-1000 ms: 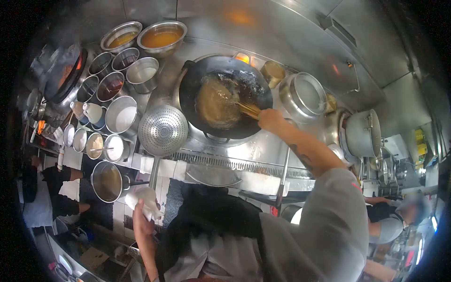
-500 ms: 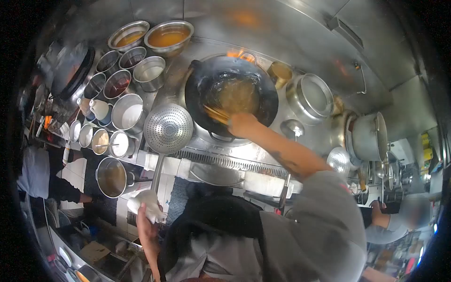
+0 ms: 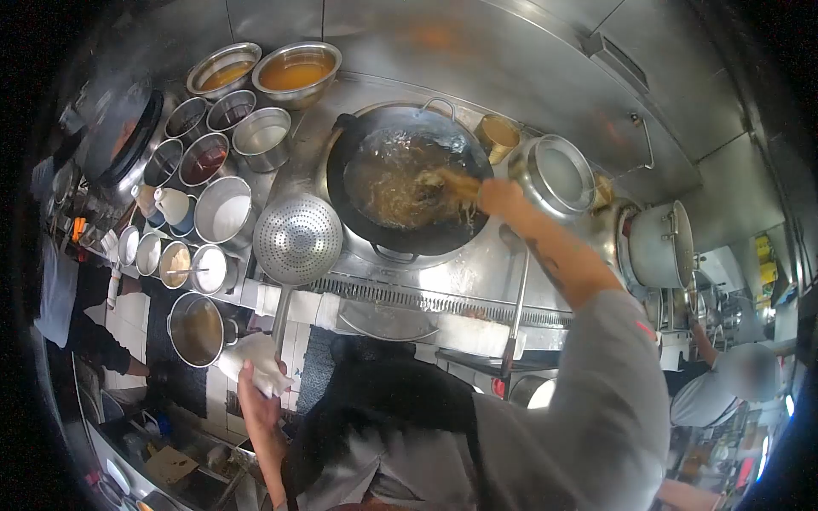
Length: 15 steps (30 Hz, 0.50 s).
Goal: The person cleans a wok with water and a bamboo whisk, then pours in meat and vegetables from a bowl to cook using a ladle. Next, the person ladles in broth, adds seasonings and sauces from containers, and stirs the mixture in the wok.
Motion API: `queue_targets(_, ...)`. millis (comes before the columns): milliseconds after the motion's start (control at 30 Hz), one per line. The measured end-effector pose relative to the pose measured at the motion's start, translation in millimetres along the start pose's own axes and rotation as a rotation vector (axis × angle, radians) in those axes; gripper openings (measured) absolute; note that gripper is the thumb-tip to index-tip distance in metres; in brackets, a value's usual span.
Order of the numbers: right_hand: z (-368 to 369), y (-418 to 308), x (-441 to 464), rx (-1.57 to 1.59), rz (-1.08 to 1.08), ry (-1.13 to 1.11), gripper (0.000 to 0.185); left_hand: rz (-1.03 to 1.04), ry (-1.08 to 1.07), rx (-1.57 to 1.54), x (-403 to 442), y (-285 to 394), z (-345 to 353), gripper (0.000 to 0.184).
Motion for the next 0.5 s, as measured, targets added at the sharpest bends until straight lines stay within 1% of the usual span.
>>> queue_targets(100,23.6,-18.7,24.8,-0.209,-0.444,0.187,0.034,-0.050,-0.027,0.024,2.8,-13.7,2.0,0.049)
queue_targets(133,18.0,-23.1,12.7,-0.133,-0.330,0.126,0.034,-0.075,-0.039,0.037,1.5,-10.0,9.3,0.049)
queue_targets(167,16.6,-29.8,-9.2,-0.056,-0.214,0.068,0.034,-0.007,0.169,-0.029,-5.8,-7.1,7.7,0.049)
queue_targets(200,7.1,-34.4,-25.7,0.020,-0.103,0.005,0.034,-0.022,0.126,-0.026,-2.1,-7.2,6.1,0.049)
queue_targets(233,-9.9,-35.6,-36.5,0.031,-0.142,0.014,0.036,-0.043,0.093,-0.015,-2.6,-8.1,-5.3,0.049)
queue_targets(267,-7.7,-32.0,-23.8,0.034,-0.138,0.036,0.037,-0.054,0.055,-0.013,-2.6,-8.9,-9.8,0.049)
queue_targets(300,-2.5,-26.1,-1.2,0.039,-0.130,0.057,0.038,-0.024,0.089,-0.009,-4.7,-6.9,-12.7,0.049)
queue_targets(333,4.1,-20.2,19.3,0.042,-0.118,0.074,0.039,-0.015,0.079,0.002,-8.0,-4.8,-11.7,0.050)
queue_targets(400,15.7,-43.5,81.8,0.188,0.008,0.119,0.038,0.008,0.058,0.005,-13.8,-3.2,-6.8,0.051)
queue_targets(433,20.2,-72.1,83.7,0.269,-0.261,0.202,0.037,0.012,0.058,0.018,-14.7,-5.1,-5.3,0.051)
queue_targets(500,22.4,-121.1,58.5,0.295,-0.332,0.183,0.035,0.002,0.052,0.058,-17.4,-10.8,-3.3,0.051)
Point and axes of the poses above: each hand's wrist, its own x-axis towards the middle knuckle, its own z-axis out of the palm, y = z × x, the point moved 7 cm from there along x, towards the middle knuckle, and after that the axes turned 14 degrees about y, right-handed, at the moved point
